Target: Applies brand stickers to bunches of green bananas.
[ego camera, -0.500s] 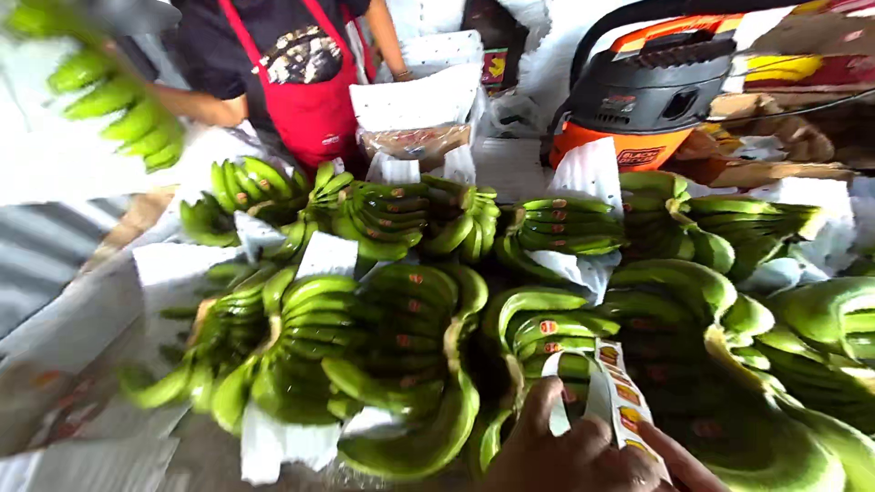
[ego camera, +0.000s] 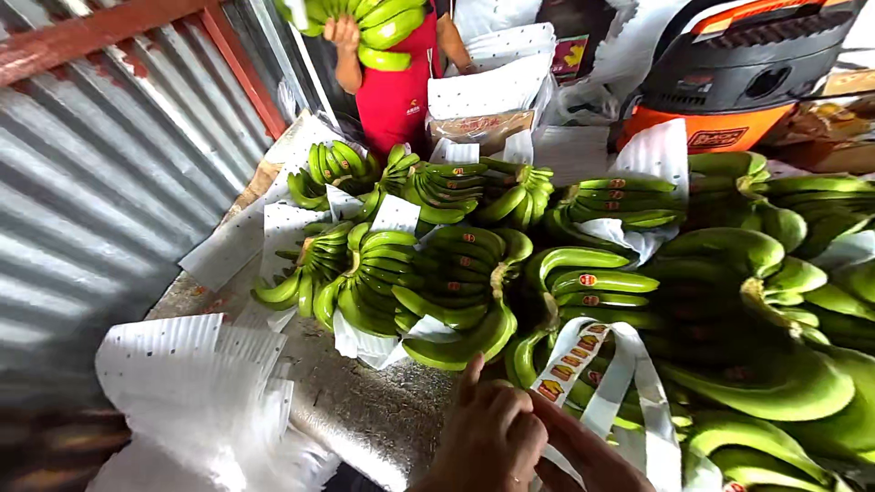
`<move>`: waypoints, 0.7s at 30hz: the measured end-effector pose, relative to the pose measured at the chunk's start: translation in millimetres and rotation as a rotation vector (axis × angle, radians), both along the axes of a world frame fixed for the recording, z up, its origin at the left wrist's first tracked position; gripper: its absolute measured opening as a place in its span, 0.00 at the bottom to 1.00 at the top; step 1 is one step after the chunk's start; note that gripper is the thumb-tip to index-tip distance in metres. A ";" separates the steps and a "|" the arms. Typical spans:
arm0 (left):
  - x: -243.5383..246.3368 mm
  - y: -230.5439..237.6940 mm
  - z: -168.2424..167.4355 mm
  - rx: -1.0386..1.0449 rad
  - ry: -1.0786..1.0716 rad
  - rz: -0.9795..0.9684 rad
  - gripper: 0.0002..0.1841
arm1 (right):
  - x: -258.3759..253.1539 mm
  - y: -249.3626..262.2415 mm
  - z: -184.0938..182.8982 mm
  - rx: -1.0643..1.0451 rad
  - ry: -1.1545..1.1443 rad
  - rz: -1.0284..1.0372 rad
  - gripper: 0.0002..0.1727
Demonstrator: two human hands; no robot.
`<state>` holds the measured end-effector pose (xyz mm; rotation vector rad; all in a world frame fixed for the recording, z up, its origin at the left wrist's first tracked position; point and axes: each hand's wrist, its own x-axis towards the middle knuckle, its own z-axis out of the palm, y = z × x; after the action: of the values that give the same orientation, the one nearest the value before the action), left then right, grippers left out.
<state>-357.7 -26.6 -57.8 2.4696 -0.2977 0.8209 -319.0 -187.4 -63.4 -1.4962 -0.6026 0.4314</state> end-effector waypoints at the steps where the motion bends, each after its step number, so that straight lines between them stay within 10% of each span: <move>1: -3.0 6.3 -6.2 -0.003 -0.043 -0.018 0.06 | -1.3 3.1 -0.3 0.046 0.079 0.017 0.31; 9: 2.2 74.1 -37.6 -0.065 -0.128 -0.130 0.04 | -0.7 55.0 -2.6 0.258 0.838 -0.142 0.25; 14: 59.6 196.4 8.3 -0.328 0.880 0.337 0.15 | 36.5 78.1 -23.0 0.243 0.683 -0.537 0.15; 21: 114.7 247.9 -46.5 0.292 1.458 0.578 0.17 | 44.7 100.7 -16.9 0.105 0.465 -0.480 0.20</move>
<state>-243.0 221.3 -104.3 2.7234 0.8766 -1.0074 -274.3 -86.7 -80.4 -1.3245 0.1019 0.3475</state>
